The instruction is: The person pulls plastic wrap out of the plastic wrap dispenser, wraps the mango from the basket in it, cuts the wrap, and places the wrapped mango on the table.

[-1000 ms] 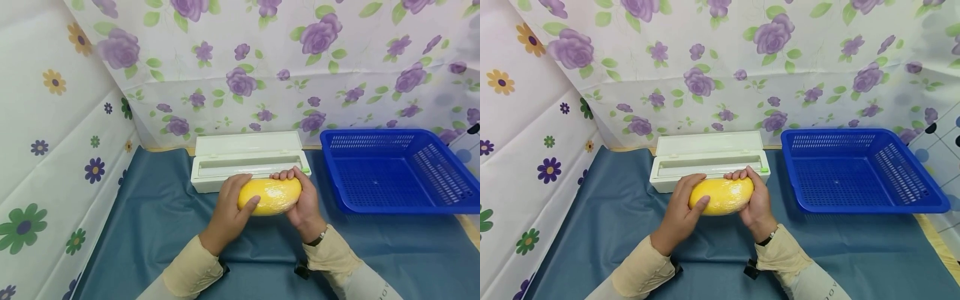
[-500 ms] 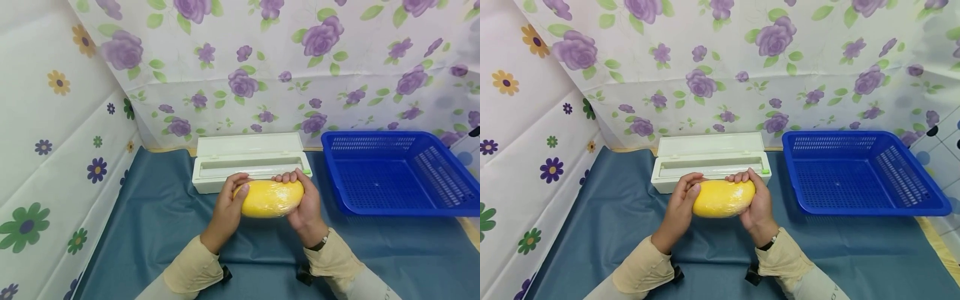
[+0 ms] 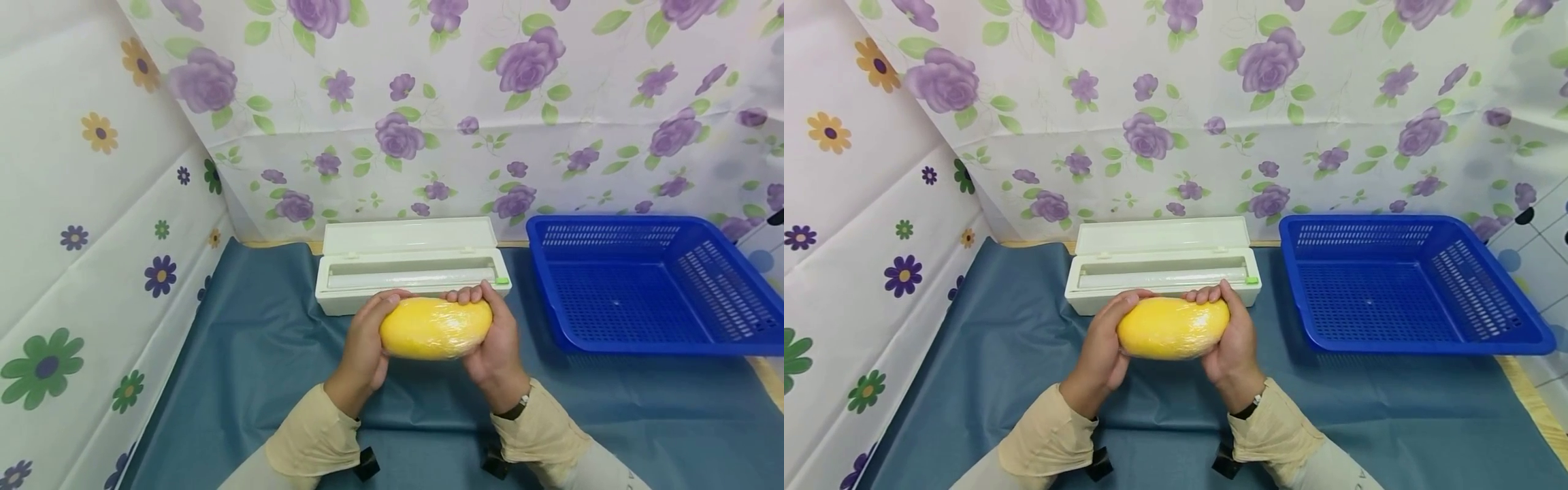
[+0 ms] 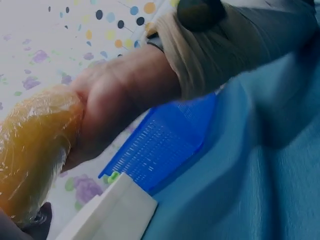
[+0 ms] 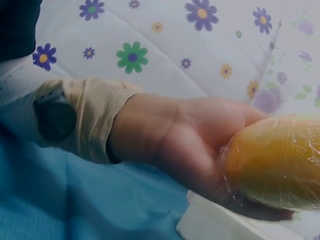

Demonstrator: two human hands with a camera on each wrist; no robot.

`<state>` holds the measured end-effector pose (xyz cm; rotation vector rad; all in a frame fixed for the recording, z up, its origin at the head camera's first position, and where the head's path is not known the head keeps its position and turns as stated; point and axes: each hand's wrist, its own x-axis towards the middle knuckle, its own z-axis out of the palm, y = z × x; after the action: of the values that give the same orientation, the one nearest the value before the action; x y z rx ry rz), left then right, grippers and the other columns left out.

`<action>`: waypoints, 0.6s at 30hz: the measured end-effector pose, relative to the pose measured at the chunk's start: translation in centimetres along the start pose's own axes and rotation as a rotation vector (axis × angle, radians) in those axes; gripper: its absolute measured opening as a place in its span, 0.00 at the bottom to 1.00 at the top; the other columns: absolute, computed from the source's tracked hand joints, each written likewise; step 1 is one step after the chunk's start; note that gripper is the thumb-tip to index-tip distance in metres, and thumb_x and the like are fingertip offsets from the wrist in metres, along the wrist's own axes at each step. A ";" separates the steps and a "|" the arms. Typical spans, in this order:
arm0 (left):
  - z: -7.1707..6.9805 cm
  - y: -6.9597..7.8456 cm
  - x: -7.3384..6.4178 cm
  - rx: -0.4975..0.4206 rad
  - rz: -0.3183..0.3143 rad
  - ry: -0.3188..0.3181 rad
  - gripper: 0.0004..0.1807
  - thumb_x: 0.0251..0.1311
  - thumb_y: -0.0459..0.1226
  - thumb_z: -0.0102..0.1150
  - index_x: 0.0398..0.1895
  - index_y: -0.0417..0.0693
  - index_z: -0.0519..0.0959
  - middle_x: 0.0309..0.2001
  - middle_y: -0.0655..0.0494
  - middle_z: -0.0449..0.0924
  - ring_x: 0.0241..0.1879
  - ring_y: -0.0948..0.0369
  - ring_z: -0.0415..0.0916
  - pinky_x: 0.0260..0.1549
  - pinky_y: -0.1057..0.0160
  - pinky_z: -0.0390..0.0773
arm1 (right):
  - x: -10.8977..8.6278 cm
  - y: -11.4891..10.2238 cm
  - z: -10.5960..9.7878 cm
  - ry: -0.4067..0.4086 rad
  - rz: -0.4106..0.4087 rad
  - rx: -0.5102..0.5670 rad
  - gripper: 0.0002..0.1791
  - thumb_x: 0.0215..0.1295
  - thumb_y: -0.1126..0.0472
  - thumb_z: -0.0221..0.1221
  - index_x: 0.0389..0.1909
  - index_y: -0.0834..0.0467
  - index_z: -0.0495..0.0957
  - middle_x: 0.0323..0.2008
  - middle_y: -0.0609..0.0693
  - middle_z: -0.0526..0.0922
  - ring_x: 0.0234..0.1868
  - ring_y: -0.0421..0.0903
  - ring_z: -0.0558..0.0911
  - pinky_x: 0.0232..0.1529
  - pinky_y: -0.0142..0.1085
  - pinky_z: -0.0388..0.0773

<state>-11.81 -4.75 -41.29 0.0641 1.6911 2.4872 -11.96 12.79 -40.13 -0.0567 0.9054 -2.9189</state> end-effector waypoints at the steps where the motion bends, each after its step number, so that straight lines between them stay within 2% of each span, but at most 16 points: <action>1: 0.0 0.0 0.0 -0.019 -0.003 0.014 0.20 0.74 0.43 0.47 0.56 0.37 0.77 0.54 0.49 0.79 0.48 0.54 0.76 0.45 0.59 0.79 | 0.0 0.1 0.0 0.002 0.001 -0.011 0.25 0.83 0.52 0.40 0.25 0.54 0.74 0.29 0.47 0.80 0.41 0.46 0.79 0.54 0.36 0.79; 7: 0.0 -0.5 0.1 -0.066 0.001 0.037 0.21 0.72 0.40 0.46 0.55 0.34 0.80 0.53 0.49 0.83 0.49 0.55 0.78 0.47 0.59 0.80 | 0.1 0.8 -0.4 -0.007 -0.004 -0.057 0.25 0.84 0.52 0.38 0.26 0.53 0.74 0.30 0.46 0.80 0.44 0.47 0.80 0.56 0.36 0.79; 12: 0.0 -0.8 0.1 -0.078 0.014 0.044 0.20 0.70 0.38 0.44 0.53 0.34 0.81 0.53 0.50 0.84 0.52 0.53 0.78 0.49 0.57 0.79 | -0.1 1.1 -0.4 -0.016 0.015 -0.047 0.25 0.83 0.52 0.37 0.26 0.53 0.73 0.30 0.46 0.80 0.43 0.47 0.79 0.57 0.37 0.78; 18: 0.2 -0.9 -0.2 -0.097 0.000 0.034 0.21 0.70 0.39 0.43 0.54 0.35 0.81 0.55 0.49 0.82 0.53 0.53 0.77 0.51 0.56 0.78 | -0.2 1.2 -0.4 0.007 0.023 -0.034 0.25 0.83 0.52 0.37 0.25 0.53 0.73 0.30 0.46 0.80 0.42 0.46 0.80 0.56 0.37 0.79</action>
<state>-11.54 -4.29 -42.03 0.0116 1.5795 2.5803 -11.70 12.07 -41.13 -0.0373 0.9502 -2.8846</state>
